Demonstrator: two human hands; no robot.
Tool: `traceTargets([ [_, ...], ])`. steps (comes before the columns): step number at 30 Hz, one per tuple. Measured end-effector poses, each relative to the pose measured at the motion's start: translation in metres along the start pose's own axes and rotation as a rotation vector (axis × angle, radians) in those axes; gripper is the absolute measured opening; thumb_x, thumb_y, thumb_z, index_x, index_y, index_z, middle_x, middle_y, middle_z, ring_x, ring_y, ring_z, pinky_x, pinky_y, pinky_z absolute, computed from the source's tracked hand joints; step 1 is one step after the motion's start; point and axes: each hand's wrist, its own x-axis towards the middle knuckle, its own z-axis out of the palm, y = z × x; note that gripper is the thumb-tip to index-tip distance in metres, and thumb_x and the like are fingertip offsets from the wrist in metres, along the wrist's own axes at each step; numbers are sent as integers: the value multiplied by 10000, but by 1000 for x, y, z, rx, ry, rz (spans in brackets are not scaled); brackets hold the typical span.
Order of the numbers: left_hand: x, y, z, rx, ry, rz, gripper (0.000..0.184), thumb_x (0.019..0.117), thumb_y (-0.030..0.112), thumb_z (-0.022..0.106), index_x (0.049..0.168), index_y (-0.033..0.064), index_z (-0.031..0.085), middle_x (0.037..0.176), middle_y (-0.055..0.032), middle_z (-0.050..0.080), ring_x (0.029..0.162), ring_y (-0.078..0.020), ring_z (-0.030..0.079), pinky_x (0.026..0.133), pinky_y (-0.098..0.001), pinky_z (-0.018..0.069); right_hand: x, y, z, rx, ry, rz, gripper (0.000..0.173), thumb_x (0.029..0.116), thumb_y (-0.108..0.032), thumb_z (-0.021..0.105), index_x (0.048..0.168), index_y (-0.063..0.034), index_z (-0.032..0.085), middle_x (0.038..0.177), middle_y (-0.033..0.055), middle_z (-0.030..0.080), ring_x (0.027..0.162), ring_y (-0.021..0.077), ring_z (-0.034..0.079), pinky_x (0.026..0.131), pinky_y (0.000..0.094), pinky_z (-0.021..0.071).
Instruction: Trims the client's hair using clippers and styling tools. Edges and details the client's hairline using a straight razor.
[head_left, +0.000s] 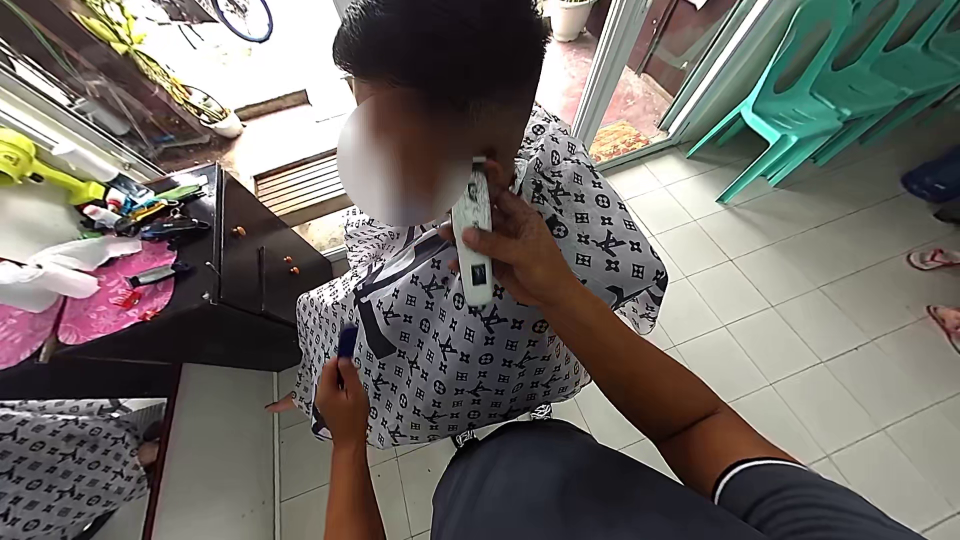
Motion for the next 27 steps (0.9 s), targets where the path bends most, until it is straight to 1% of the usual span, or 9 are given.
traceTargets([
  [2, 70, 61, -3, -40, -62, 298, 412, 1090, 229, 440, 1071, -120, 658, 920, -239, 682, 857, -292, 683, 813, -443, 560, -19, 5, -8, -70, -26, 134, 602, 921, -67, 700, 1459, -111, 434, 1287, 127, 640, 1001, 259, 713, 770, 410, 641],
  [5, 161, 160, -9, -9, -159, 692, 363, 1078, 217, 468, 1096, -61, 701, 943, -248, 698, 870, -365, 690, 791, -507, 555, -37, 11, -15, -14, -22, 235, 592, 902, -58, 714, 1436, -82, 459, 1260, 150, 653, 980, 280, 721, 785, 423, 641],
  [7, 206, 213, -13, 49, -215, 871, 369, 1093, 262, 461, 1105, -21, 697, 906, -222, 678, 826, -367, 678, 737, -522, 542, -45, 7, -20, -7, -10, 245, 578, 895, -36, 711, 1422, -68, 474, 1256, 166, 658, 990, 293, 724, 802, 433, 641],
  [9, 235, 241, -13, 121, -243, 992, 384, 1104, 308, 437, 1060, 6, 671, 907, -205, 663, 843, -369, 676, 740, -526, 532, -54, 0, -28, -24, 0, 237, 581, 882, -40, 732, 1410, -56, 492, 1248, 170, 663, 995, 296, 724, 814, 440, 641],
  [12, 247, 232, -2, 184, -296, 1047, 403, 1108, 328, 413, 1003, 11, 639, 896, -204, 657, 850, -393, 679, 727, -555, 528, -69, -8, -43, -25, 32, 219, 591, 860, -56, 767, 1387, -36, 500, 1224, 180, 673, 1010, 307, 726, 820, 450, 643],
  [14, 241, 202, 7, 208, -364, 1060, 394, 1105, 317, 413, 971, 14, 626, 829, -188, 623, 764, -389, 660, 648, -550, 523, -80, -9, -53, -25, 42, 229, 601, 866, -72, 778, 1391, -24, 489, 1204, 181, 680, 1014, 309, 726, 826, 454, 643],
  [16, 235, 186, 8, 253, -431, 1081, 379, 1095, 305, 434, 1001, 20, 666, 800, -174, 624, 705, -377, 661, 587, -538, 521, -86, -11, -58, -31, 37, 240, 592, 870, -76, 777, 1381, -14, 484, 1190, 169, 688, 1016, 299, 728, 826, 445, 645],
  [22, 244, 230, -17, 253, -271, 1056, 399, 1108, 314, 424, 1023, -15, 632, 823, -226, 620, 731, -418, 645, 616, -555, 489, -84, -7, -58, 0, 7, 279, 560, 890, -56, 747, 1388, -24, 493, 1180, 169, 699, 1015, 291, 730, 837, 423, 640],
  [27, 256, 179, -19, 364, -455, 1119, 392, 1097, 306, 425, 972, 0, 636, 780, -183, 580, 685, -396, 628, 558, -545, 483, -86, -10, -62, 5, -29, 292, 563, 891, -67, 752, 1381, 2, 483, 1198, 174, 694, 1015, 295, 728, 829, 426, 640],
])
